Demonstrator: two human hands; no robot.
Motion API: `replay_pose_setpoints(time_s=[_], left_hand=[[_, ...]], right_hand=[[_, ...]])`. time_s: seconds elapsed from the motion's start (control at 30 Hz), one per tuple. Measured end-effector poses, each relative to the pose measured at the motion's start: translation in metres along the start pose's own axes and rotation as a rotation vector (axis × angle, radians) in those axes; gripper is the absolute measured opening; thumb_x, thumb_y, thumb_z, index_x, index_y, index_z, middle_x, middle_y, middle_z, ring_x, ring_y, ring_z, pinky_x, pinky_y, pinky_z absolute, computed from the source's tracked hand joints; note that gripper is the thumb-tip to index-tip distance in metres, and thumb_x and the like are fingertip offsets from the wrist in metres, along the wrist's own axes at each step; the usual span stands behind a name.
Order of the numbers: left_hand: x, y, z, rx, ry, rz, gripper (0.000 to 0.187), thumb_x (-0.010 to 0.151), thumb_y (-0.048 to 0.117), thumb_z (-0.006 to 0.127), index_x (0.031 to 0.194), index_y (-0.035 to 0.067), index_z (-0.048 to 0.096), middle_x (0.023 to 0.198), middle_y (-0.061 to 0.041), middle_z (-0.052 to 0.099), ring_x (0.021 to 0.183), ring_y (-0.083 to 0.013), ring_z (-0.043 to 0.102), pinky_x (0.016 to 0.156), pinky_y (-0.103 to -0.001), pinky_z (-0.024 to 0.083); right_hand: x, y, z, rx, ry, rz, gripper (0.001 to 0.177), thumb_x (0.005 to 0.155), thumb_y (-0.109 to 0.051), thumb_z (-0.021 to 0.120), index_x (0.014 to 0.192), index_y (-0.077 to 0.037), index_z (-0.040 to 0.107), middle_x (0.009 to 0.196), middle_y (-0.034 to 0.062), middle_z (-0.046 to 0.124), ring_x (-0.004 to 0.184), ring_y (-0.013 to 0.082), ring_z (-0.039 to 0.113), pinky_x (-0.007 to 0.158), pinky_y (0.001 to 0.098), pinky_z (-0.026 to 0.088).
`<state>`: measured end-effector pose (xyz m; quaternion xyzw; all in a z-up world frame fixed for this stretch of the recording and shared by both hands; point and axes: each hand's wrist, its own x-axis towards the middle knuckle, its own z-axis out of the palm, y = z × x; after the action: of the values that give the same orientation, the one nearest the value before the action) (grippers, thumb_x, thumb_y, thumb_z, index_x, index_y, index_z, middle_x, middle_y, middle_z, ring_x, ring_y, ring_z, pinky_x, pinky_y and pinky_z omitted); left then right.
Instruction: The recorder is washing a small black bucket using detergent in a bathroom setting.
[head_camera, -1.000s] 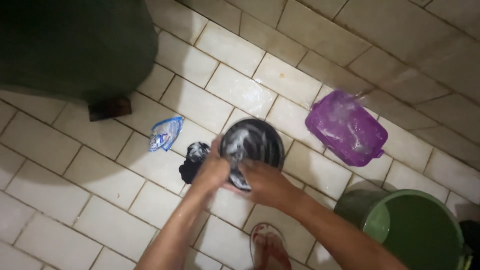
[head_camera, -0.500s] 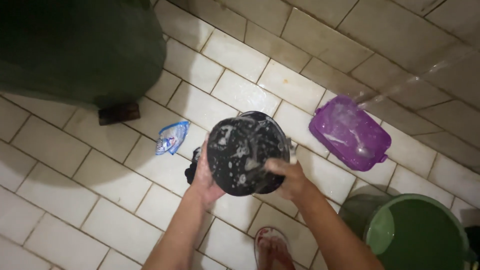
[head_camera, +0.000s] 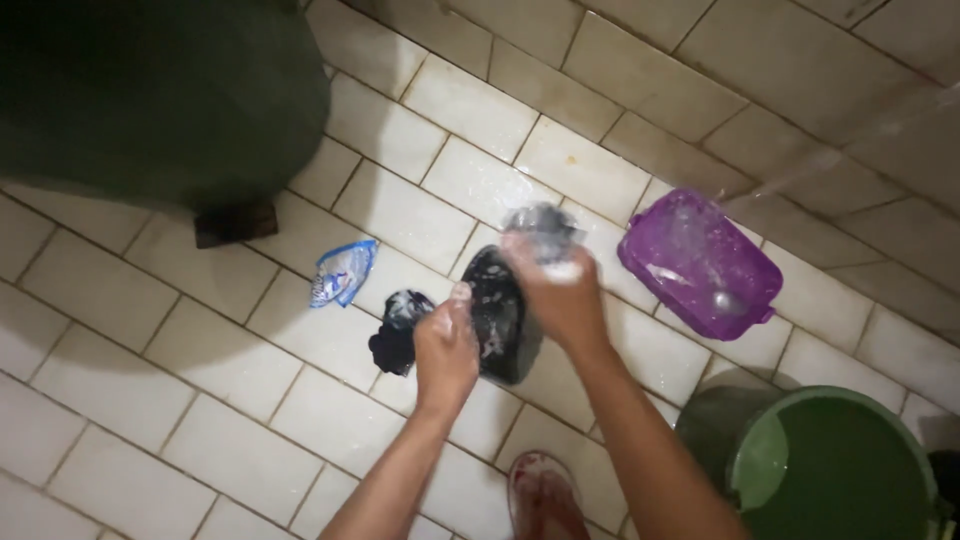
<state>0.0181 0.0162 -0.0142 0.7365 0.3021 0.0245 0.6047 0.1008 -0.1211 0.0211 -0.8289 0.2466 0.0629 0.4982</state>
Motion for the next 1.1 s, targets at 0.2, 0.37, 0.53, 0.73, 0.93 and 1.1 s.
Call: replay_pose_setpoints(time_s=[0.2,0.37,0.53,0.73,0.93,1.1], left_hand=[[-0.010,0.033,-0.005,-0.300,0.105,0.141,0.034,0.108,0.025,0.048,0.094,-0.002,0.063,0.081,-0.007,0.065,0.072,-0.0142,0.059,0.062,-0.035,0.050],[0.012,0.065,-0.027,-1.033,0.152,-0.317,0.044,0.109,0.034,0.041,0.116,-0.003,0.063,0.104,-0.014,0.073,0.087,-0.0265,0.073,0.077,-0.043,0.062],[0.016,0.065,-0.035,-1.087,0.181,-0.438,0.046,0.107,0.037,0.037,0.120,0.001,0.062,0.108,-0.011,0.074,0.091,-0.0251,0.074,0.079,-0.043,0.064],[0.004,0.047,-0.022,-0.729,0.191,-0.307,0.055,0.113,0.040,0.038,0.113,-0.007,0.066,0.101,-0.018,0.072,0.085,-0.0241,0.067,0.076,-0.042,0.060],[0.006,0.070,-0.041,-0.759,0.205,-0.270,0.051,0.111,0.041,0.040,0.113,-0.003,0.065,0.101,-0.013,0.072,0.086,-0.0202,0.067,0.078,-0.041,0.059],[0.000,0.079,-0.047,-0.962,0.112,-0.455,0.047,0.105,0.041,0.038,0.114,0.003,0.065,0.102,-0.009,0.074,0.087,-0.0222,0.074,0.079,-0.039,0.062]], right_hand=[[-0.037,-0.015,0.025,-0.212,-0.219,-1.081,0.031,0.087,-0.028,0.079,0.101,-0.002,0.071,0.099,0.0188,0.072,0.092,0.0357,0.070,0.085,0.0424,0.057],[-0.029,0.029,0.042,0.365,-0.036,-1.320,0.015,0.091,-0.009,0.073,0.104,-0.006,0.065,0.109,0.0124,0.069,0.102,0.0316,0.068,0.096,0.0444,0.057],[0.006,0.029,0.034,0.497,-0.006,-0.803,0.030,0.093,-0.012,0.061,0.121,-0.001,0.062,0.115,0.0150,0.068,0.086,0.0282,0.053,0.078,0.0400,0.043],[0.020,-0.063,0.020,-0.076,-0.256,-0.679,0.039,0.088,-0.020,0.069,0.124,-0.006,0.066,0.112,0.0174,0.072,0.100,0.0376,0.072,0.086,0.0447,0.057],[-0.049,-0.064,0.005,-0.113,-0.219,-1.146,0.032,0.083,-0.023,0.078,0.108,-0.005,0.069,0.110,0.0167,0.072,0.103,0.0366,0.070,0.093,0.0442,0.055],[-0.040,-0.065,-0.003,-0.020,-0.272,-1.080,0.025,0.081,-0.028,0.082,0.092,-0.007,0.071,0.090,0.0145,0.072,0.083,0.0315,0.072,0.078,0.0431,0.058]])
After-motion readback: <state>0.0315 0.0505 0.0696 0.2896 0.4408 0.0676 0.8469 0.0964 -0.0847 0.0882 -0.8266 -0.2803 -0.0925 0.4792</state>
